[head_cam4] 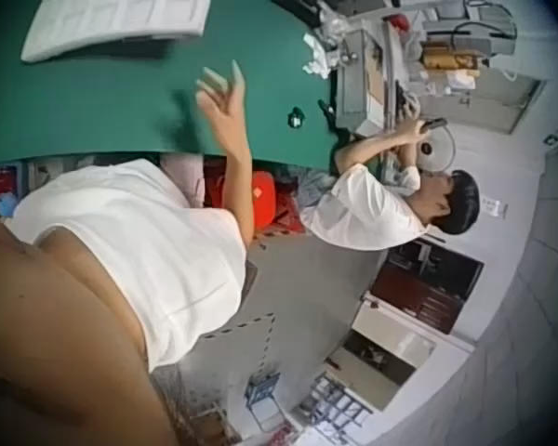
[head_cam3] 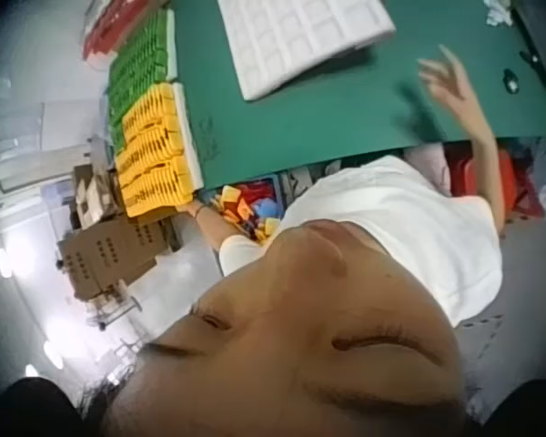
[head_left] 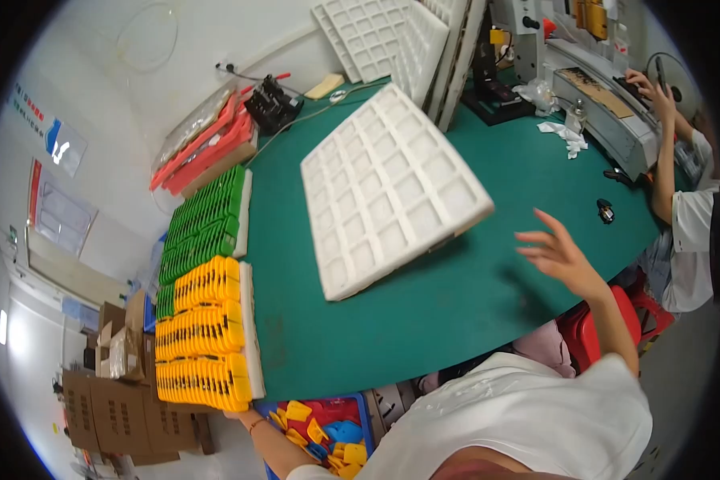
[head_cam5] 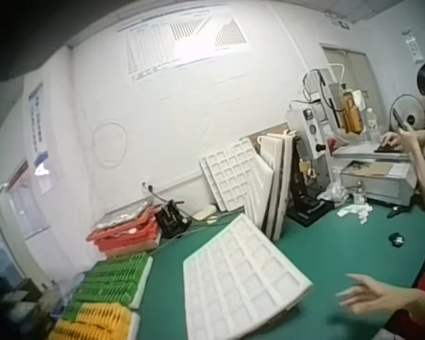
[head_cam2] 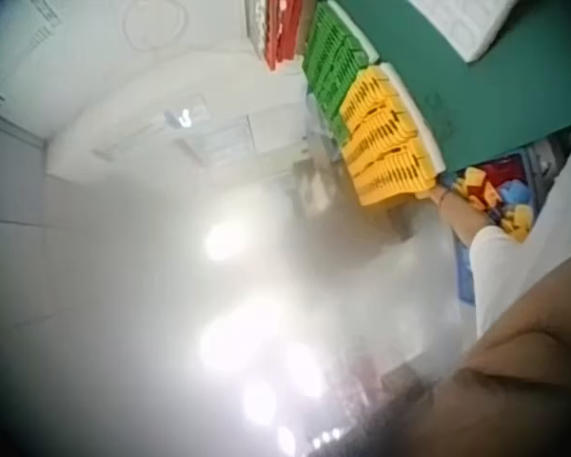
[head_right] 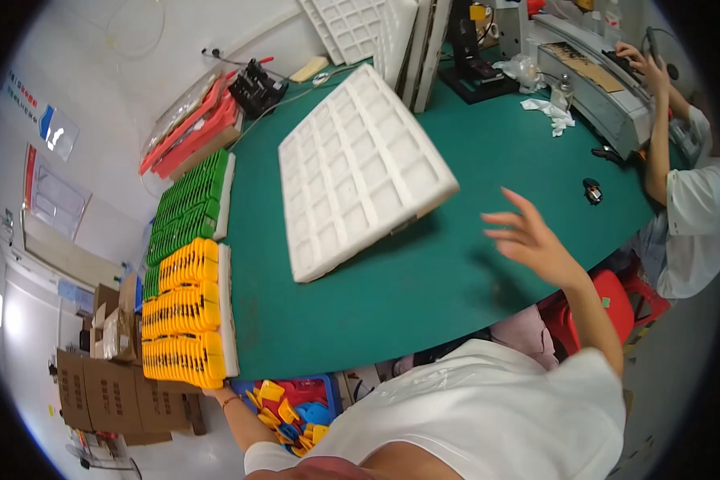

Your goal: The person assembles yellow plastic casings onto small circular electronic components by hand.

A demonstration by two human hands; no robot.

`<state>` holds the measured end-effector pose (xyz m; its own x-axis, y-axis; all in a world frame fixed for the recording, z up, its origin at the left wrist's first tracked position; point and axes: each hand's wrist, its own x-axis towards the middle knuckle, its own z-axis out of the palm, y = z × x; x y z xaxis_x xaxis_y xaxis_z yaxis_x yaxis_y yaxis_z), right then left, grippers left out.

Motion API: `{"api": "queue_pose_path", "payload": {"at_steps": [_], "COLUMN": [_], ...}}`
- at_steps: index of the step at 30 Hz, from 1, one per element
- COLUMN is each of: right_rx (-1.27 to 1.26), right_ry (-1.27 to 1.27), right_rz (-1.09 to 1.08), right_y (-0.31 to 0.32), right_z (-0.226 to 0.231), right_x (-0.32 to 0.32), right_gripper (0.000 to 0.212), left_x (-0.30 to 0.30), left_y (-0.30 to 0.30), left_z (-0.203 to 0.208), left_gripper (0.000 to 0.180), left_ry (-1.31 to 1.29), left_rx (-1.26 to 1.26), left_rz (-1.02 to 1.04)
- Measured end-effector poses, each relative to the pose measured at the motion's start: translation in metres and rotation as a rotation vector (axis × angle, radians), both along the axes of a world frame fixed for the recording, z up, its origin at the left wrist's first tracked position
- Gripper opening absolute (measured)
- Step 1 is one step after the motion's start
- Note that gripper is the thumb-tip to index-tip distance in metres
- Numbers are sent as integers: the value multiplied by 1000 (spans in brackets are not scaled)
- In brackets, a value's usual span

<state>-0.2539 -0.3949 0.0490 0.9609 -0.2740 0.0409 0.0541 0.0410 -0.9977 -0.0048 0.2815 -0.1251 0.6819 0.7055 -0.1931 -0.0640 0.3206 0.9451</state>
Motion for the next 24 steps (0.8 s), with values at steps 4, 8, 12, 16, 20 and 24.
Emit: {"api": "queue_pose_path", "payload": {"at_steps": [4,8,12,16,20,24], "right_rx": [-110,-271,-445,-899,-1243,-1044], "right_ry": [24,-6,-43,-100,-76,-229], "right_rz": [-612,-693,-204,198,386,295], "right_y": [21,7,-3,-4,12,28], "right_z": [-11,-25,0,-33,-79,-93], "right_x": [-124,-155,-72,55,121,118], "right_gripper": [56,54,61,66,65,46], "left_x": [-34,-91,-126,-110,-103,-124], "left_y": [36,25,-110,-232,-281,-293], "left_z": [10,37,124,137,98,85], "left_gripper": [32,23,24,32,42,37], "left_ry": [82,-31,-504,-143,-102,-44], "left_rx": [-55,93,898,1447,1486,1525], "left_rz": [146,720,664,-488,-777,-703]}}
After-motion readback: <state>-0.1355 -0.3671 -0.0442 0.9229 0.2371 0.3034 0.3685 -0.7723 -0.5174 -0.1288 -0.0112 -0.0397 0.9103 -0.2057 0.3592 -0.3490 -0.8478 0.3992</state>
